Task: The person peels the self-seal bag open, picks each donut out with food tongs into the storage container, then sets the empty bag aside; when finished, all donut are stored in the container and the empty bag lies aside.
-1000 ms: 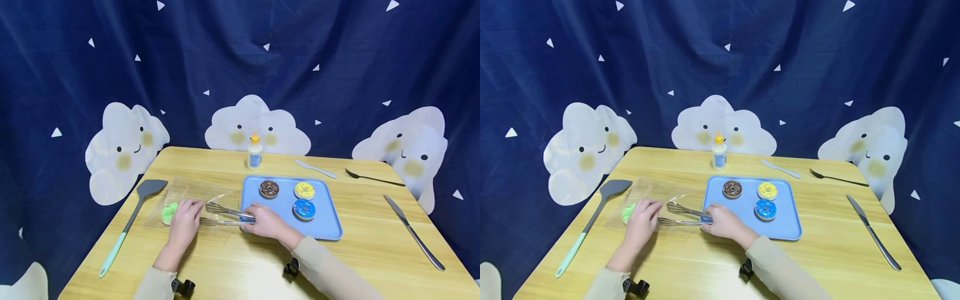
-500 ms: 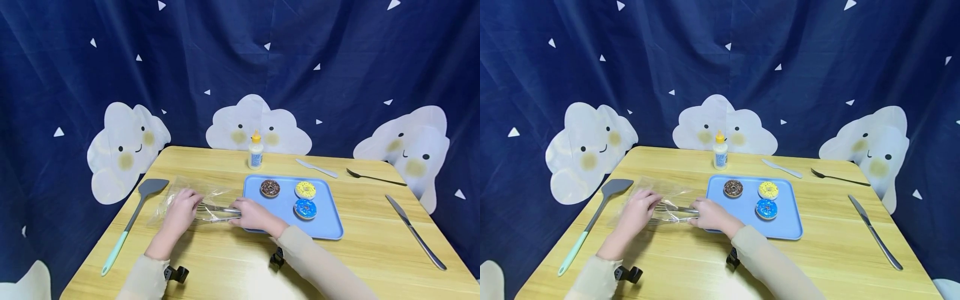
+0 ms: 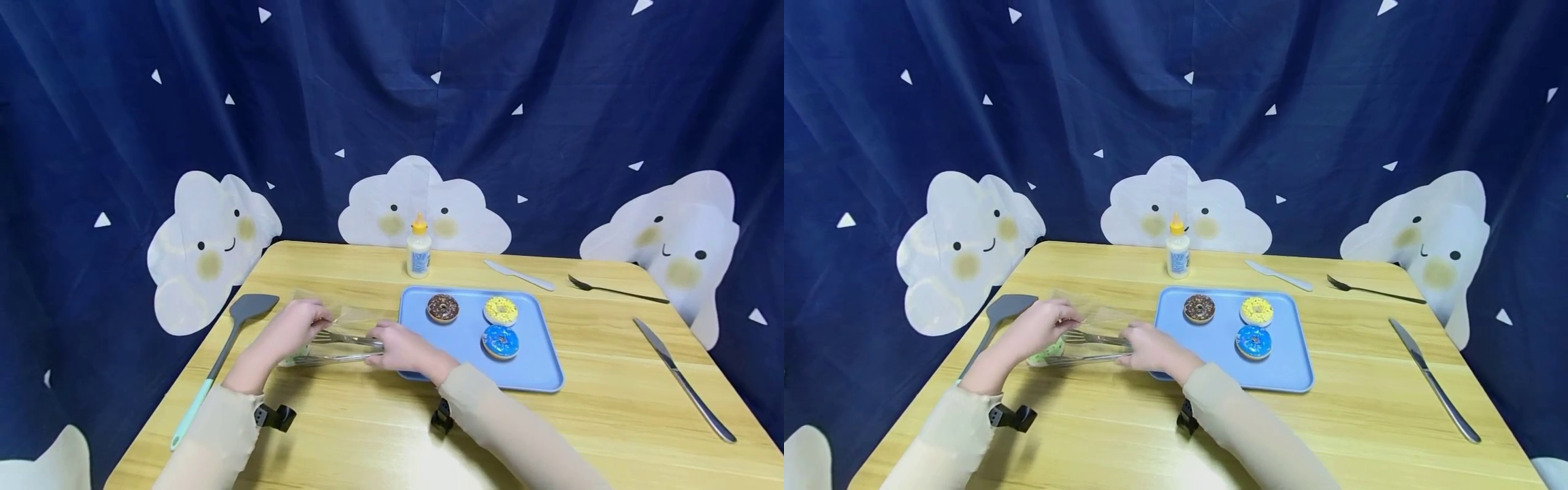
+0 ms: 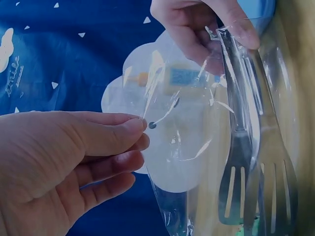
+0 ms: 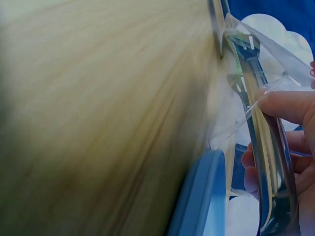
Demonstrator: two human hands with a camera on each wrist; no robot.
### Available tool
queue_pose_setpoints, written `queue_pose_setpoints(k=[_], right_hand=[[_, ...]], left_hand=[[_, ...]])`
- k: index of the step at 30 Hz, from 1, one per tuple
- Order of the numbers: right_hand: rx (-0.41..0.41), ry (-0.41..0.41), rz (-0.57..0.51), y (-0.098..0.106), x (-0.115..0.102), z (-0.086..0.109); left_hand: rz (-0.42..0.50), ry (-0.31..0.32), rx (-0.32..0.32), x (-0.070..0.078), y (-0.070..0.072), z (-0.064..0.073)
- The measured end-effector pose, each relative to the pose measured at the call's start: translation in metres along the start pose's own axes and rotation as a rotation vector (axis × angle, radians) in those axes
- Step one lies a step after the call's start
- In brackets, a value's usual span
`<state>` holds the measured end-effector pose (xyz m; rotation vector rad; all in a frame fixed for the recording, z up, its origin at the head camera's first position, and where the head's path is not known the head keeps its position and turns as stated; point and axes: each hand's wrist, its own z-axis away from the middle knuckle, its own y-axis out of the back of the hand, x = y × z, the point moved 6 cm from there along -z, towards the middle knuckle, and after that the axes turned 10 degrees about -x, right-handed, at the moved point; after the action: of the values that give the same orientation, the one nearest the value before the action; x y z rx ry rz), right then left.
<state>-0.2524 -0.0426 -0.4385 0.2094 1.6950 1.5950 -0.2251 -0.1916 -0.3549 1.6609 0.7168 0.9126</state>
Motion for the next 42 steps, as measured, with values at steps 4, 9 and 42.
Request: queue_pose_setpoints(k=[4, 9, 42], right_hand=[[-0.002, -0.017, 0.027, -0.003, -0.002, -0.004], [0.011, -0.007, 0.068, -0.008, -0.004, -0.009], [0.152, -0.020, 0.064, 0.003, 0.008, 0.021]], left_hand=[[-0.006, -0.006, -0.017, 0.000, -0.002, -0.001], [-0.017, -0.027, -0.012, 0.001, -0.003, -0.001], [-0.057, 0.042, 0.101, -0.013, 0.000, 0.010]])
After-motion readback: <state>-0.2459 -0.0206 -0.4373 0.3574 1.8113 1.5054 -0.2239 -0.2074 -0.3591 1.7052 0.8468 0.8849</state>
